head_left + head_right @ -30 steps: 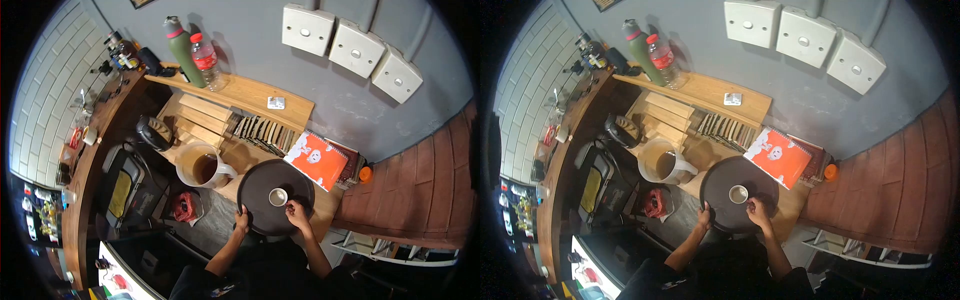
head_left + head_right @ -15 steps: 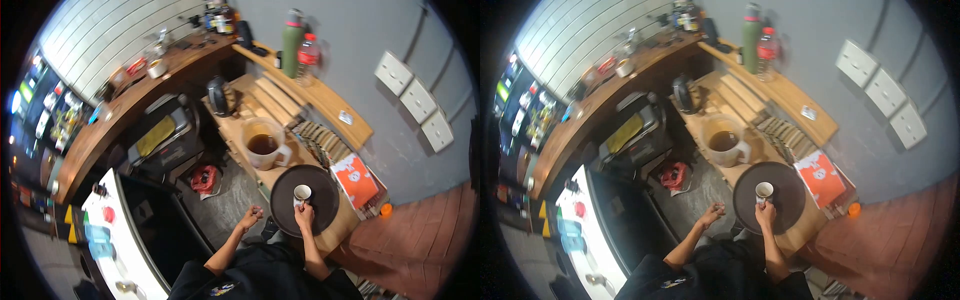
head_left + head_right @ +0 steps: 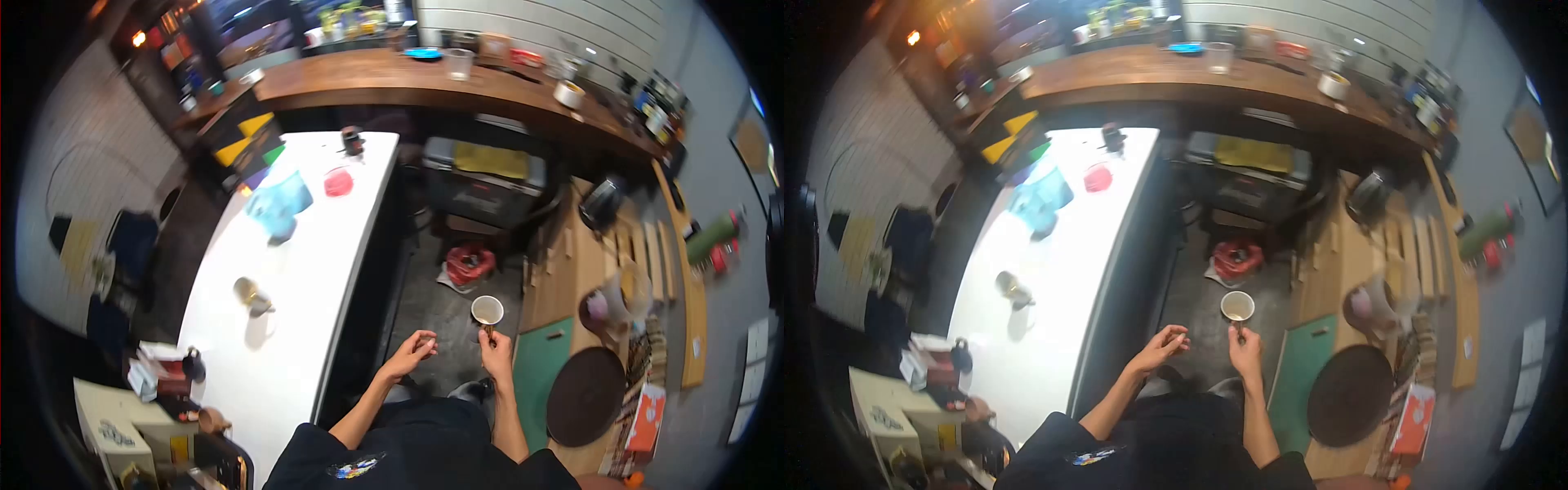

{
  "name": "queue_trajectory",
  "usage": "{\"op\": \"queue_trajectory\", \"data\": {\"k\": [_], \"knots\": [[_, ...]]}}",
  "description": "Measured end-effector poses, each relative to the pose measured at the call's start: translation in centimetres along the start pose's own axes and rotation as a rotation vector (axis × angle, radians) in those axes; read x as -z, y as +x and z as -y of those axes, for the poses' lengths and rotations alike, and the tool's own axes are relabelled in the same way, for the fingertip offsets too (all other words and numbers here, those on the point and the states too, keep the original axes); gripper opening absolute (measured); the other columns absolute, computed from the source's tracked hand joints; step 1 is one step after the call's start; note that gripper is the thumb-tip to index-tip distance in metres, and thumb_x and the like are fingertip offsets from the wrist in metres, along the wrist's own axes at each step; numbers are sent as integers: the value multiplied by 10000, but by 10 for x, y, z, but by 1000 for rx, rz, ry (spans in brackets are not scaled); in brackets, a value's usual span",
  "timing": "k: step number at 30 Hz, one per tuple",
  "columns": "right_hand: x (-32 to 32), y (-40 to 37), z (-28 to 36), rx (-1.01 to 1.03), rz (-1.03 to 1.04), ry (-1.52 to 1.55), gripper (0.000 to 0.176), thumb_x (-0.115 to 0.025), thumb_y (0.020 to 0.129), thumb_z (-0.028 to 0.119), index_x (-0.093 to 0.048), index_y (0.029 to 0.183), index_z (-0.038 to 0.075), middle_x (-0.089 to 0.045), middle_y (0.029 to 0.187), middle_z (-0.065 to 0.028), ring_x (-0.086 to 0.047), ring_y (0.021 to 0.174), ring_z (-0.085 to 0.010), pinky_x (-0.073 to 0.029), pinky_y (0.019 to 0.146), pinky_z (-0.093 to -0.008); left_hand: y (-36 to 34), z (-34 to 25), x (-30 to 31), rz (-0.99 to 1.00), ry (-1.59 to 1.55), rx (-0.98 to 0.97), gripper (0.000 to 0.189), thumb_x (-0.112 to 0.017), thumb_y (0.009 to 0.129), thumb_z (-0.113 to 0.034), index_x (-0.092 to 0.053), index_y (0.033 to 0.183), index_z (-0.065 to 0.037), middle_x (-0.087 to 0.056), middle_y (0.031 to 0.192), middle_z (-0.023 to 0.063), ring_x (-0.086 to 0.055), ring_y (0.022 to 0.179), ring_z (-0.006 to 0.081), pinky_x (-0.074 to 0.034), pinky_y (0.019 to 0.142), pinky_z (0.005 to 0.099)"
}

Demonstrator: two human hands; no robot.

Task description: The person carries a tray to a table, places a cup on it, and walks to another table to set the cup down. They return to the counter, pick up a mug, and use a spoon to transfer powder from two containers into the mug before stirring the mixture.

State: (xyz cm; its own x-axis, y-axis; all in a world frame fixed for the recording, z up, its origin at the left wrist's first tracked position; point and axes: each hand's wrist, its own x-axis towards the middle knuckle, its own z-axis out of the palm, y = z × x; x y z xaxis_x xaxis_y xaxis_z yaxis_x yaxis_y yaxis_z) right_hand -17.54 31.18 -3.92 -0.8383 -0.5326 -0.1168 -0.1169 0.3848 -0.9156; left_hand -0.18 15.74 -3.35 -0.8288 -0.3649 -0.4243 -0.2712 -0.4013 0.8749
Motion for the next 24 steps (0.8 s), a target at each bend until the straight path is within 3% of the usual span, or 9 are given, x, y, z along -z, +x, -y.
{"op": "queue_trajectory", "data": {"k": [1, 3, 7, 8, 12, 18, 19, 21, 24], "knots": [[-21, -1, 17, 24, 51, -5, 311, -641, 897, 240, -607, 746, -30, -555, 584, -149, -546, 535, -212, -400, 539, -375, -14, -5, 14, -50, -22, -16, 366, -532, 1009, -264, -466, 1308, -63, -585, 1149, 102, -585, 1031, 149, -469, 923, 300], [-59, -6, 46, 135, 292, 104, 336, -612, 957, 244, -568, 705, 27, -474, 545, 30, -456, 440, -47, -359, 391, -245, -41, -14, 38, -133, -94, -153, 402, -552, 999, -249, -441, 1337, -60, -587, 1134, 105, -585, 1025, 141, -473, 905, 281], [-119, -17, 92, 248, 669, 137, 343, -573, 984, 230, -561, 703, 33, -475, 553, 31, -454, 450, -43, -367, 397, -240, -89, -26, 74, -357, -58, -264, 497, -607, 967, -202, -394, 1405, -101, -527, 1150, 89, -586, 989, 148, -478, 888, 271], [-129, -23, 110, 236, 724, 128, 298, -615, 943, 202, -586, 755, -28, -460, 565, -28, -396, 552, -55, -312, 470, -294, -100, -31, 78, -414, -82, -268, 563, -646, 940, -179, -375, 1431, -128, -482, 1194, 90, -580, 986, 158, -480, 892, 287], [-168, -29, 147, 354, 940, 75, 269, -620, 930, 185, -587, 801, -48, -459, 583, -80, -410, 566, -88, -337, 497, -307, -122, -18, 101, -703, 24, -386, 692, -724, 866, -128, -356, 1452, -145, -477, 1228, 118, -551, 1124, 219, -488, 969, 373], [-225, -24, 173, 504, 1227, 11, 244, -609, 935, 177, -611, 844, -49, -473, 601, -110, -424, 556, -114, -374, 513, -317, -143, -17, 122, -1093, 272, -403, 775, -778, 799, -139, -348, 1440, -77, -448, 1357, 149, -502, 1257, 294, -467, 1039, 428], [-235, -24, 173, 529, 1267, 29, 304, -590, 968, 195, -573, 776, -40, -425, 564, 2, -383, 563, -54, -313, 483, -281, -147, -23, 124, -1136, 298, -369, 794, -792, 774, -142, -355, 1433, -68, -449, 1369, 153, -499, 1263, 299, -464, 1041, 417], [-251, -23, 180, 504, 1378, -1, 293, -597, 968, 194, -583, 788, -37, -447, 571, 6, -400, 555, -57, -334, 488, -271, -149, -30, 131, -1216, 311, -328, 813, -806, 750, -144, -362, 1426, -59, -450, 1382, 158, -496, 1269, 304, -461, 1042, 407], [-274, -11, 192, 510, 1536, -46, 277, -587, 971, 204, -610, 832, -34, -514, 603, -59, -455, 550, -112, -388, 520, -298, -144, -30, 141, -1341, 365, -299, 837, -857, 708, -173, -397, 1392, -29, -494, 1338, 167, -497, 1262, 291, -443, 1026, 399]]}}
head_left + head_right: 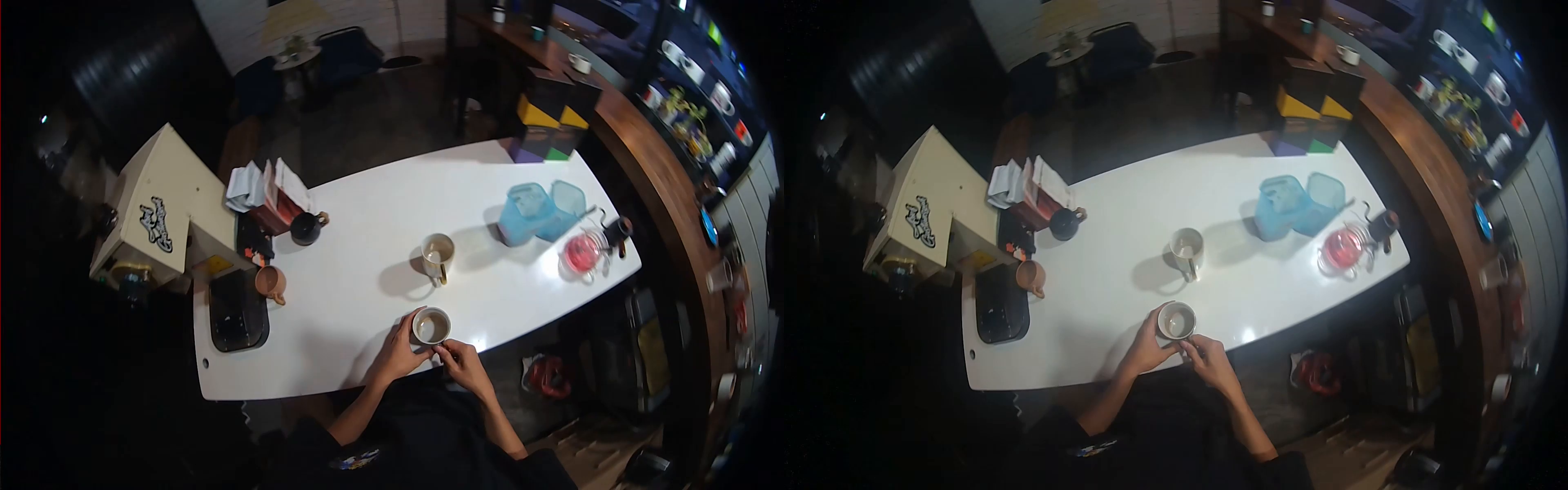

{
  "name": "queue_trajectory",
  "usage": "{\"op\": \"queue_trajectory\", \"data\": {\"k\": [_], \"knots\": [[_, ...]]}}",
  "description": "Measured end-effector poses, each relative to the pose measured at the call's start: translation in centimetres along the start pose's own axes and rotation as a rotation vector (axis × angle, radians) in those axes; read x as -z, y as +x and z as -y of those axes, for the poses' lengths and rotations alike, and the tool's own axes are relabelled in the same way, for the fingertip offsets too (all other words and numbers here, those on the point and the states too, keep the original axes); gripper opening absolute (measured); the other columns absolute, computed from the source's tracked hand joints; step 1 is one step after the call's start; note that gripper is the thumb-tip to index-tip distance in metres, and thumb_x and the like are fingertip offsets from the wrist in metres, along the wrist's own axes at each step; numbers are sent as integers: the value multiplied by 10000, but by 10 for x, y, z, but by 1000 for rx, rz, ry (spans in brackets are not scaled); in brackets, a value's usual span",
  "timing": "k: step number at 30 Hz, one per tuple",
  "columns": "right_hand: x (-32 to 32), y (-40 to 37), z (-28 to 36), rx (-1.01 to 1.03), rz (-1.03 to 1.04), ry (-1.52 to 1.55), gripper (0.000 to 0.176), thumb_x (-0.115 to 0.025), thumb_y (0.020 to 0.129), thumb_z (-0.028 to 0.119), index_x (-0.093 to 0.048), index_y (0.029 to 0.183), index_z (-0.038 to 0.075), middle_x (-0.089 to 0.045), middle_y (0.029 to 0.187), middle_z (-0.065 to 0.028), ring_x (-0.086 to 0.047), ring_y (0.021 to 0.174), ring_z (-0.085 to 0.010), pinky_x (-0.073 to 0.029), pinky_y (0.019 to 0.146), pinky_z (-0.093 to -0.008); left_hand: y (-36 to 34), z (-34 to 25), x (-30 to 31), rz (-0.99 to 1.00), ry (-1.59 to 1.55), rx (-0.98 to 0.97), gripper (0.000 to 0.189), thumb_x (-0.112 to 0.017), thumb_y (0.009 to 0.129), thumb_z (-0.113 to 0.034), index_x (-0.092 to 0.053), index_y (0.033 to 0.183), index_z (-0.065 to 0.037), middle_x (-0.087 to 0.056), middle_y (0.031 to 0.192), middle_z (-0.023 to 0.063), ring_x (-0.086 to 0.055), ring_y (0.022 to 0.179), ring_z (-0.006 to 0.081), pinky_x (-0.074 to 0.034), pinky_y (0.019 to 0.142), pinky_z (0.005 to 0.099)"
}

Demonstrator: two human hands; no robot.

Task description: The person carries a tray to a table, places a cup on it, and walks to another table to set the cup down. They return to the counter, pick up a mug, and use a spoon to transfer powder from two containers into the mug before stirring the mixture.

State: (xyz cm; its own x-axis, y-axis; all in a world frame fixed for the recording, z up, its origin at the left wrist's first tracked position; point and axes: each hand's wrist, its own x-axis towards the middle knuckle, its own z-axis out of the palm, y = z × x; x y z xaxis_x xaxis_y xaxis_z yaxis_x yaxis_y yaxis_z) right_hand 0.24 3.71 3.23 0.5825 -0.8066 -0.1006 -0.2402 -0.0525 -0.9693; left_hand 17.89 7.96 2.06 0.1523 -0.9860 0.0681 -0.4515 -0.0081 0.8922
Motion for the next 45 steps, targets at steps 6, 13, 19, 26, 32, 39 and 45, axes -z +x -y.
{"op": "queue_trajectory", "data": {"k": [6, 13, 19, 26, 32, 39, 45], "knots": [[32, 42, 2, 87, 288, -102, 283, -572, 976, 222, -610, 856, -32, -566, 679, -137, -553, 563, -199, -449, 564, -351, 9, 4, -12, -194, -33, 95, 833, -862, 679, -165, -422, 1374, -33, -530, 1315, 170, -533, 1228, 299, -468, 998, 388], [19, 71, 1, 89, 452, 11, 248, -580, 976, 187, -562, 843, -21, -554, 647, -76, -533, 558, -124, -427, 529, -299, -1, 19, -16, -504, 8, 73, 783, -839, 662, -94, -450, 1335, -3, -569, 1242, 184, -558, 1176, 344, -453, 998, 409], [-13, 93, -10, 265, 414, -117, 203, -589, 958, 169, -587, 899, -24, -562, 712, -125, -561, 601, -179, -440, 555, -323, -6, 22, 5, -613, 10, 130, 758, -816, 678, -74, -444, 1335, -20, -541, 1269, 172, -529, 1210, 338, -426, 1024, 420], [-46, 112, -1, 338, 370, -126, 185, -590, 945, 146, -602, 989, -34, -573, 933, -194, -636, 725, -315, -527, 625, -383, 4, 33, 44, -590, 14, 162, 771, -794, 689, -43, -423, 1364, -28, -523, 1312, 163, -504, 1255, 324, -418, 1045, 398], [-67, 128, 18, 334, 256, -256, 232, -658, 884, 129, -587, 1025, -42, -585, 994, -222, -641, 719, -350, -516, 625, -404, 21, 29, 93, -482, 27, 145, 802, -805, 692, -56, -406, 1388, -46, -513, 1321, 173, -501, 1254, 318, -424, 1037, 405], [-68, 147, 17, 252, 205, -184, 244, -648, 877, 91, -576, 1081, -20, -587, 1030, -193, -657, 686, -294, -543, 593, -354, 30, 67, 148, -518, 199, 78, 822, -849, 679, -137, -400, 1361, -48, -511, 1293, 186, -518, 1212, 338, -444, 1004, 423], [-66, 135, 14, 193, 180, -168, 164, -600, 947, 124, -610, 1012, -27, -646, 870, -116, -646, 654, -165, -535, 578, -273, 49, 82, 191, -519, 404, 113, 829, -848, 636, -235, -430, 1329, -56, -580, 1214, 182, -534, 1133, 381, -401, 982, 461]]}}
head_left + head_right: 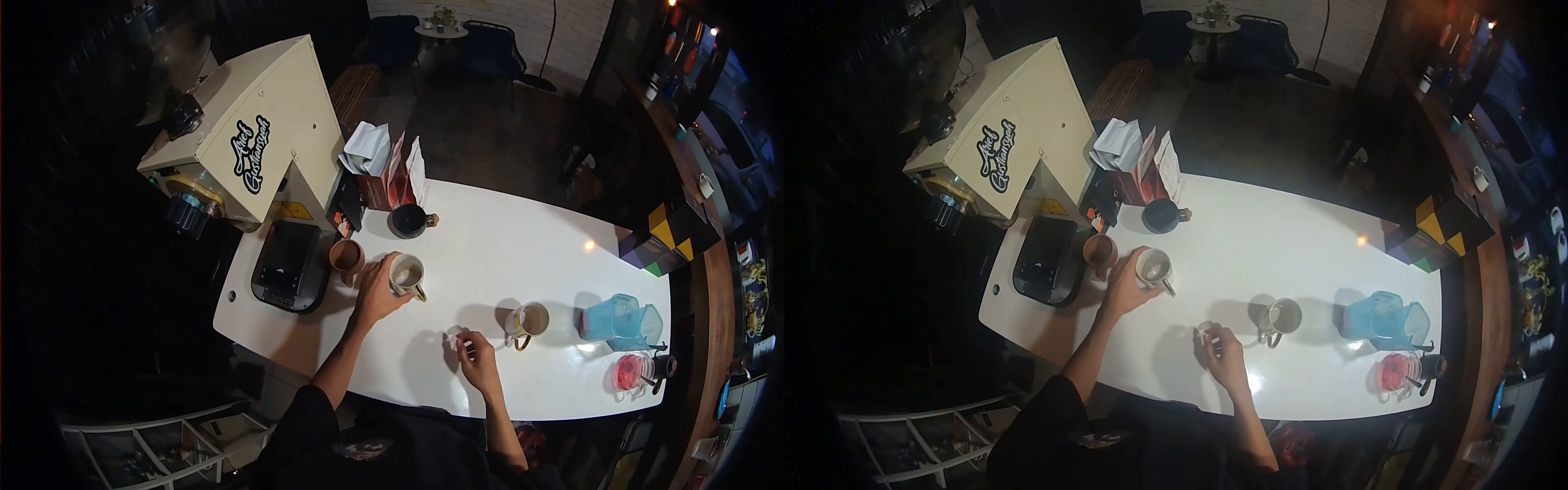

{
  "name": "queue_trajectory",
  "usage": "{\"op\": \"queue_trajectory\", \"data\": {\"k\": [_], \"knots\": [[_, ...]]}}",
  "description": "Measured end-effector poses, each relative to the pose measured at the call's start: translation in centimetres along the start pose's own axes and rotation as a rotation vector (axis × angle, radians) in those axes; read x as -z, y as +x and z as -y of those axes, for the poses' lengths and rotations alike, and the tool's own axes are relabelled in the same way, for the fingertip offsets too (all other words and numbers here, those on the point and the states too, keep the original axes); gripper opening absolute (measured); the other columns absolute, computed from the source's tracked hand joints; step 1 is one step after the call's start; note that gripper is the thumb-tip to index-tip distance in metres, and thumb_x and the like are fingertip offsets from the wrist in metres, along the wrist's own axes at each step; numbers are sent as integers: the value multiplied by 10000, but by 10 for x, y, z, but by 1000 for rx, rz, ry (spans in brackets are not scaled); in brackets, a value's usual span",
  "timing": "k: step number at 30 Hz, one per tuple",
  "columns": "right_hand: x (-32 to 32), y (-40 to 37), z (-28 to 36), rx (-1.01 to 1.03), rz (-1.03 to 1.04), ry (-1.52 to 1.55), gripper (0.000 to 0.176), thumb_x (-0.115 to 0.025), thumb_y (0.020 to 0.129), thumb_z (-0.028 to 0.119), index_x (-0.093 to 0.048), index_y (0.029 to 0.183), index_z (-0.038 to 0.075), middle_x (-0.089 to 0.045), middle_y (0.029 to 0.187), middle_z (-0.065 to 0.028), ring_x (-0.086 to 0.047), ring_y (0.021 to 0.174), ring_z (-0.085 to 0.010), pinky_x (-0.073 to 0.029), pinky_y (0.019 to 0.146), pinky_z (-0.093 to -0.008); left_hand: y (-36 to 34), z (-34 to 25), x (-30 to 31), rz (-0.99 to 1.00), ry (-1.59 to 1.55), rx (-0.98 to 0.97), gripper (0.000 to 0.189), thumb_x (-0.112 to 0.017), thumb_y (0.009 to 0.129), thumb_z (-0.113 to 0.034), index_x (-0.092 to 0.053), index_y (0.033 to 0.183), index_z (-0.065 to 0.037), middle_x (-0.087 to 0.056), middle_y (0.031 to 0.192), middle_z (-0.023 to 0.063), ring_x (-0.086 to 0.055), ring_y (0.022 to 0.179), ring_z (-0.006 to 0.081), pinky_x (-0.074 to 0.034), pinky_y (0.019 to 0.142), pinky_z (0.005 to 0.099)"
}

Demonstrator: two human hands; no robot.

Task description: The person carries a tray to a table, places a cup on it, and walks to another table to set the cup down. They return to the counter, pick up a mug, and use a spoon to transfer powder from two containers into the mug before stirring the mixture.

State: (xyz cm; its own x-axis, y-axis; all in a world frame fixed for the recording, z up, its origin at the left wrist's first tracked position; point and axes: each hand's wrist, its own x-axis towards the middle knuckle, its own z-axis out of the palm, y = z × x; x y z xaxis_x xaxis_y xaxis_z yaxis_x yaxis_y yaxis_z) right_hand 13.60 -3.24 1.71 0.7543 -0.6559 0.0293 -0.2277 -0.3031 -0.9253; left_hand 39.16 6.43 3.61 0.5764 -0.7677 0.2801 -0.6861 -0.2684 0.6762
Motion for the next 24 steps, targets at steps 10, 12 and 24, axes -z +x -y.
{"op": "queue_trajectory", "data": {"k": [10, 12, 24], "knots": [[-2, -9, 4, -102, 33, -11, 117, -613, 907, 69, -637, 975, -23, -678, 927, -153, -691, 757, -260, -561, 654, -342, 36, 31, 19, -61, 229, 54, 838, -877, 627, -284, -452, 1313, -57, -611, 1178, 150, -528, 1137, 355, -370, 986, 470], [-1, -11, 1, -111, 31, -19, 118, -612, 905, 65, -641, 977, -24, -684, 931, -154, -695, 763, -263, -562, 659, -341, 39, 39, 19, -94, 248, 34, 847, -878, 627, -282, -447, 1319, -53, -613, 1177, 152, -525, 1144, 361, -368, 989, 467], [0, -14, -9, -61, 36, -25, 161, -578, 944, 97, -640, 979, -47, -672, 785, -105, -665, 662, -161, -534, 618, -275, 58, 47, 32, -96, 337, 171, 904, -875, 641, -262, -400, 1391, -94, -579, 1283, 119, -496, 1208, 334, -307, 996, 579]]}}
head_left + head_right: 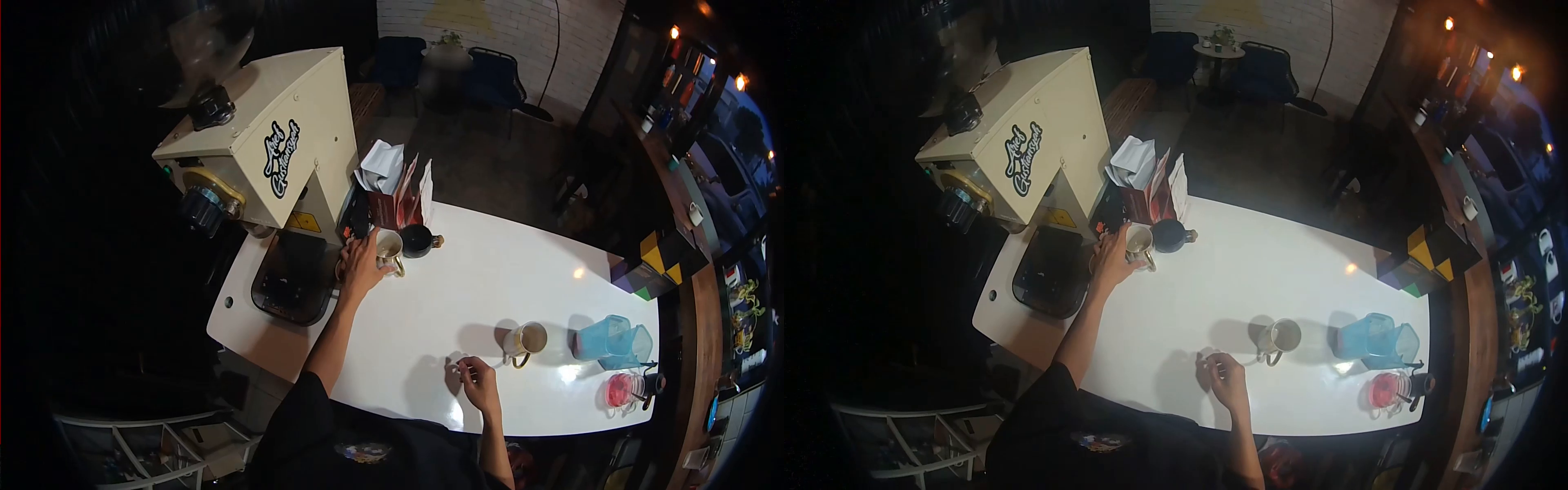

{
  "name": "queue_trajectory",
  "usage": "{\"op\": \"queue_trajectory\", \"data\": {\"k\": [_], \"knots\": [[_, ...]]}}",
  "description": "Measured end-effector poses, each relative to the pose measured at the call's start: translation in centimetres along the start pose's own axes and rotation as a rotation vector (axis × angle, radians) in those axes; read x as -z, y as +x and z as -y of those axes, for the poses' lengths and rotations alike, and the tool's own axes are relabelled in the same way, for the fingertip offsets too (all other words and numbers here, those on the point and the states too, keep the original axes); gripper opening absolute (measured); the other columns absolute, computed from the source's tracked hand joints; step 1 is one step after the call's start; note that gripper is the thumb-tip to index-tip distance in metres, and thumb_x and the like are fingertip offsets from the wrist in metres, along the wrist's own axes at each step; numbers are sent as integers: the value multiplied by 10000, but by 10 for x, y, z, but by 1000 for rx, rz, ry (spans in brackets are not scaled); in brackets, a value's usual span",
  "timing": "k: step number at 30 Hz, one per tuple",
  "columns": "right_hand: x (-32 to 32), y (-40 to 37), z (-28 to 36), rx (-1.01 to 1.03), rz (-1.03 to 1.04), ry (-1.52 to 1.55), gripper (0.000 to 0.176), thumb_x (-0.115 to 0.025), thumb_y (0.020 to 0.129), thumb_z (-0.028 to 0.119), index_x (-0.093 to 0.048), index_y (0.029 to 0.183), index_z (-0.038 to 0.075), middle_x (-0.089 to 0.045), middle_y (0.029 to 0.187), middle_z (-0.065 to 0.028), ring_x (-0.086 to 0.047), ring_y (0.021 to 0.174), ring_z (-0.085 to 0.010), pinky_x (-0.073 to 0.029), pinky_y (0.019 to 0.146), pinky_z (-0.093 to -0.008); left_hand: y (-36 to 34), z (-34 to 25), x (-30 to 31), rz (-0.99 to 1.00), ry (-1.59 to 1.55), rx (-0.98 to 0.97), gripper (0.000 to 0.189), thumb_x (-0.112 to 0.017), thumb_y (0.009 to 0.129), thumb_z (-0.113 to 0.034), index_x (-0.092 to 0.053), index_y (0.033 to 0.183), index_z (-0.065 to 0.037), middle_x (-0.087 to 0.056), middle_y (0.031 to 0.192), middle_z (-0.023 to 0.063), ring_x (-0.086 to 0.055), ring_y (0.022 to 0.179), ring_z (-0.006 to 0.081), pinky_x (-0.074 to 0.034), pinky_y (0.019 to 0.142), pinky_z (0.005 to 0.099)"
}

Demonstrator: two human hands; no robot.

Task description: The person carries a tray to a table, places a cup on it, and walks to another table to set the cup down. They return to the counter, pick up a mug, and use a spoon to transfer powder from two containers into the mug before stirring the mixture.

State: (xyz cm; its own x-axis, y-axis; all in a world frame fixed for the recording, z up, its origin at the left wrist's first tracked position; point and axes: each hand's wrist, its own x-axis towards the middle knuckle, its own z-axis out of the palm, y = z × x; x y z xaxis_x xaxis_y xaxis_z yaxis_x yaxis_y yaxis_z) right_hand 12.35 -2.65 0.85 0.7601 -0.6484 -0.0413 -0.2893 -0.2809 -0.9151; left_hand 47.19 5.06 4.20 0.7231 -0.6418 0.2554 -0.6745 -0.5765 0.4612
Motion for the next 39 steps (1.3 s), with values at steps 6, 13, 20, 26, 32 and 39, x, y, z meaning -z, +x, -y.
{"op": "queue_trajectory", "data": {"k": [6, 13, 20, 26, 32, 39], "knots": [[0, 3, 1, 10, 13, 12, 163, -582, 947, 110, -641, 969, -40, -675, 782, -103, -667, 659, -164, -531, 610, -279, 7, 1, 9, -101, 31, 1, 832, -867, 647, -172, -430, 1351, -99, -551, 1269, 112, -495, 1211, 339, -346, 968, 583], [1, 6, 1, 18, 8, 9, 162, -579, 949, 113, -638, 958, -37, -676, 786, -106, -666, 668, -161, -535, 619, -274, 8, -2, 11, -194, 37, 77, 798, -869, 629, -141, -454, 1306, -70, -537, 1239, 140, -509, 1190, 331, -391, 896, 524], [3, 8, -6, 16, 7, 42, 156, -575, 950, 104, -632, 957, -42, -673, 794, -104, -661, 668, -157, -534, 621, -269, 9, 1, -1, -256, -56, 54, 760, -855, 635, -92, -461, 1285, -79, -613, 1069, 120, -605, 1011, 327, -419, 845, 469], [5, 7, -6, -22, -25, 83, 160, -574, 952, 105, -635, 960, -42, -665, 780, -94, -652, 666, -147, -525, 625, -266, -4, 20, -8, -172, -285, 104, 716, -817, 669, -45, -465, 1291, -83, -628, 1071, 120, -603, 1015, 329, -427, 869, 461], [5, 6, -10, -60, -36, 116, 182, -572, 961, 129, -639, 955, -40, -658, 771, -80, -638, 661, -132, -506, 621, -260, -37, 18, 17, -153, -173, 36, 768, -823, 667, -60, -445, 1336, -83, -543, 1231, 173, -491, 1183, 380, -419, 991, 454], [2, 8, -9, -66, -15, 131, 189, -568, 966, 131, -641, 954, -43, -654, 779, -77, -625, 657, -128, -500, 620, -256, -55, 24, 11, -123, -187, 75, 863, -833, 668, -98, -386, 1406, -102, -485, 1327, 190, -436, 1259, 401, -385, 1049, 482]]}}
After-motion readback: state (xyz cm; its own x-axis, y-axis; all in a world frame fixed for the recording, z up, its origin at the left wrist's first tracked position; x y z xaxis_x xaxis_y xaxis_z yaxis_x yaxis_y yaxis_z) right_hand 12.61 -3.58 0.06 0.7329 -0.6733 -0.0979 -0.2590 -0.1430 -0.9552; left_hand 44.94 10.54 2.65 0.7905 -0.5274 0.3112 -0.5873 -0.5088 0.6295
